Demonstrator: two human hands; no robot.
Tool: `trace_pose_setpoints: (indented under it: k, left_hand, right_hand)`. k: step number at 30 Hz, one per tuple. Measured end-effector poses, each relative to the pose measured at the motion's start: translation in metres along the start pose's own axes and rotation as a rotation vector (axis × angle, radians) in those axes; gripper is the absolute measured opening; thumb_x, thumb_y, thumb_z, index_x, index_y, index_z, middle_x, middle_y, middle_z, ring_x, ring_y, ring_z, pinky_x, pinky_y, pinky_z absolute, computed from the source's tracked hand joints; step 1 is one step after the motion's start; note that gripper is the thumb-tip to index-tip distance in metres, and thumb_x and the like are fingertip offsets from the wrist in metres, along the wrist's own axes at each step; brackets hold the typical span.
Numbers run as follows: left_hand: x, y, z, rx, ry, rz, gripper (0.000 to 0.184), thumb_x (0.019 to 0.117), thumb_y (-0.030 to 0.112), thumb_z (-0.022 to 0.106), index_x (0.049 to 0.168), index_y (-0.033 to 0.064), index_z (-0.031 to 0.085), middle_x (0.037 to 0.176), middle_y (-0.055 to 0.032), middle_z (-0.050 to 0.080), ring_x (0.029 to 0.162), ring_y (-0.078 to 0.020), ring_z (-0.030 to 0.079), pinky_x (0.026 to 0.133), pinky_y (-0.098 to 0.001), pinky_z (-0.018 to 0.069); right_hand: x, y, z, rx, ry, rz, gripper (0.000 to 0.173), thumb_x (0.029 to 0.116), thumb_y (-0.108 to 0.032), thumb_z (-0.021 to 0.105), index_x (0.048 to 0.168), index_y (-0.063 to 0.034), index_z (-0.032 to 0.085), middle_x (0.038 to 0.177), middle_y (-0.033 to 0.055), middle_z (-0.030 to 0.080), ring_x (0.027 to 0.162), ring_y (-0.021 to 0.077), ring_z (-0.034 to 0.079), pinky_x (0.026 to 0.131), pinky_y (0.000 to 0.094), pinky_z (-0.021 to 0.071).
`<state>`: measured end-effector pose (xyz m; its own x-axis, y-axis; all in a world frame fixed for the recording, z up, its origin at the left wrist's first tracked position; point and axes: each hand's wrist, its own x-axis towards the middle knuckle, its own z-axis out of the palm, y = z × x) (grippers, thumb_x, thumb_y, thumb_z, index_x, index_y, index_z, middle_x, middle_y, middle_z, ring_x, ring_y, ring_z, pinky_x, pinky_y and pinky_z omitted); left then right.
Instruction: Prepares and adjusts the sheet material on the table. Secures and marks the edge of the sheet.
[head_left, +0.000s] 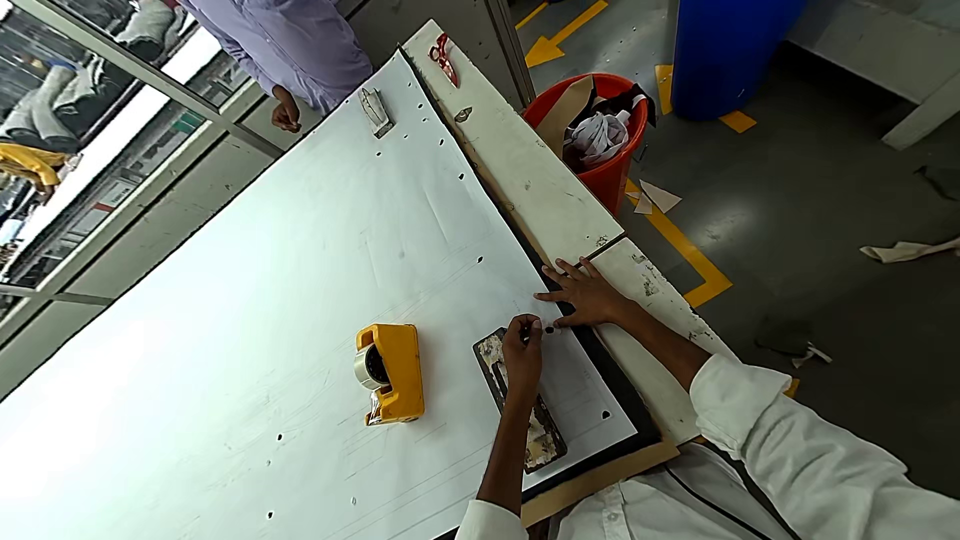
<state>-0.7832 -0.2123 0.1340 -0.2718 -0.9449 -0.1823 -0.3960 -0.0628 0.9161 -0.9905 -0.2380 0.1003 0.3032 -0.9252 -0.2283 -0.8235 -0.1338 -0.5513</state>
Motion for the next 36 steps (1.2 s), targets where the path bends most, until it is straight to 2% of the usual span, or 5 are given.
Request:
trace_pose_setpoints:
  k: [5, 10, 22, 28, 36]
  left_hand:
    - [-0.030, 0.010, 0.006, -0.320, 0.130, -0.058, 0.011, 0.1045, 0.009, 0.055, 0.112, 0.0042, 0.062, 0.096, -0.0020, 0.063, 0.084, -0.0091, 0.061, 0.079, -0.0274, 0.0532]
    - [-0.089, 0.032, 0.035, 0.016, -0.372, 0.224, 0.015, 0.0985, 0.006, 0.062, 0.106, -0.0017, 0.073, 0.099, -0.0078, 0.074, 0.089, -0.0119, 0.070, 0.084, -0.0300, 0.0592]
    - [-0.094, -0.027, -0.049, 0.137, 0.474, 0.121, 0.018, 0.0979, 0.009, 0.060, 0.110, -0.0018, 0.067, 0.124, -0.0158, 0.061, 0.118, -0.0218, 0.060, 0.091, -0.0350, 0.0562]
    - [-0.072, -0.020, -0.041, -0.517, 0.279, -0.178, 0.019, 0.1066, 0.007, 0.048, 0.114, 0.0007, 0.064, 0.103, -0.0128, 0.071, 0.077, -0.0172, 0.070, 0.070, -0.0292, 0.0604]
    - [-0.073, -0.004, -0.019, -0.656, 0.196, -0.211, 0.008, 0.1009, -0.001, 0.055, 0.101, -0.0005, 0.063, 0.072, -0.0039, 0.054, 0.045, -0.0036, 0.037, 0.042, -0.0167, 0.0331]
  right_hand:
    - [0.001, 0.003, 0.002, -0.004, -0.006, -0.007, 0.065, 0.0965, -0.058, 0.061, 0.156, -0.0427, 0.040, 0.174, 0.0028, 0.009, 0.160, 0.0341, -0.003, 0.120, 0.0671, -0.0084]
    - [0.000, 0.005, -0.004, 0.003, -0.037, -0.029, 0.059, 0.1008, -0.051, 0.059, 0.156, -0.0407, 0.042, 0.174, 0.0036, 0.010, 0.159, 0.0355, -0.004, 0.120, 0.0679, -0.0073]
    - [-0.008, 0.008, 0.007, -0.007, 0.076, -0.049, 0.063, 0.0945, -0.057, 0.065, 0.153, -0.0383, 0.049, 0.172, 0.0054, 0.018, 0.160, 0.0345, 0.003, 0.120, 0.0679, -0.0036]
    - [-0.028, -0.001, 0.018, -0.033, 0.106, 0.051, 0.095, 0.0741, -0.074, 0.075, 0.156, -0.0399, 0.042, 0.173, 0.0021, 0.012, 0.160, 0.0325, -0.001, 0.120, 0.0700, -0.0058]
    - [-0.033, -0.007, 0.015, 0.003, 0.056, 0.126, 0.092, 0.0783, -0.066, 0.078, 0.158, -0.0412, 0.038, 0.174, -0.0038, 0.008, 0.160, 0.0294, -0.003, 0.119, 0.0697, -0.0074]
